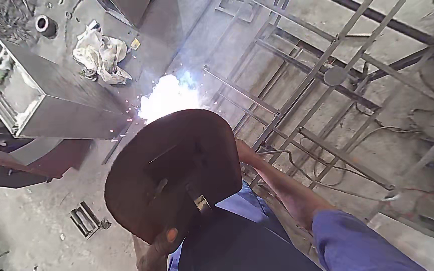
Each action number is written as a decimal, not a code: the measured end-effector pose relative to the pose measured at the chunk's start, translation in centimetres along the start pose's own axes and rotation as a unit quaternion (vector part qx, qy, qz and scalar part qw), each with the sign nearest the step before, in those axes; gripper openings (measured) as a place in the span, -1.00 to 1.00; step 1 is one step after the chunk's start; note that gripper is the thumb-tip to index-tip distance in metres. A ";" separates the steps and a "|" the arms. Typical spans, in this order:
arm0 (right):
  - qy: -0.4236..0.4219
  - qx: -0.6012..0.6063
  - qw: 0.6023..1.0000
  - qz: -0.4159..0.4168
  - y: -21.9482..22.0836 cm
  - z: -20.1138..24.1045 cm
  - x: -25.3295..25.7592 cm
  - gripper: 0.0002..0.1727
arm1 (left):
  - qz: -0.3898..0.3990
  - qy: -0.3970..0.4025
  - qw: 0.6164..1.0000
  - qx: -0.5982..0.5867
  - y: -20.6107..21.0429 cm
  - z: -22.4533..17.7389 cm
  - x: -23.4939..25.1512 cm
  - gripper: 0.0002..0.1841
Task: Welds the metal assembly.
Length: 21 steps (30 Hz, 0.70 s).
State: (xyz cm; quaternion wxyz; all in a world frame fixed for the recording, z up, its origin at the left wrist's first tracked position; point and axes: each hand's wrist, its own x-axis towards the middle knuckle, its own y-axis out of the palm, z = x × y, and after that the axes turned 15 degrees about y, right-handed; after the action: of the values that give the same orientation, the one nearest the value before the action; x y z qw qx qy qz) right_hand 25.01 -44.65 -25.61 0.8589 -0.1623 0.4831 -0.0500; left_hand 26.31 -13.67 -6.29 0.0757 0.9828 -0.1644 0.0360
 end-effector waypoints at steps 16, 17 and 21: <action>-0.036 0.002 0.999 -0.018 -0.1 -0.1 -0.1 0.00 | -0.015 0.003 1.000 0.013 -0.3 0.4 -0.4 -0.33; -0.031 0.014 0.999 -0.019 -0.4 0.2 -0.9 -0.02 | -0.016 0.004 1.000 0.017 -0.2 0.3 -0.3 -0.32; -0.009 0.011 1.000 -0.015 -0.9 1.1 -1.9 -0.09 | -0.023 -0.004 1.000 0.004 -0.1 0.2 -0.4 -0.30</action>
State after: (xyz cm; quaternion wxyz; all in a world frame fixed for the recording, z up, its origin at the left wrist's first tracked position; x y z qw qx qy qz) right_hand 24.98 -44.78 -23.22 0.8642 -0.1603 0.4722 -0.0668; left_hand 26.03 -13.46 -6.52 0.0714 0.9868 -0.1423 0.0306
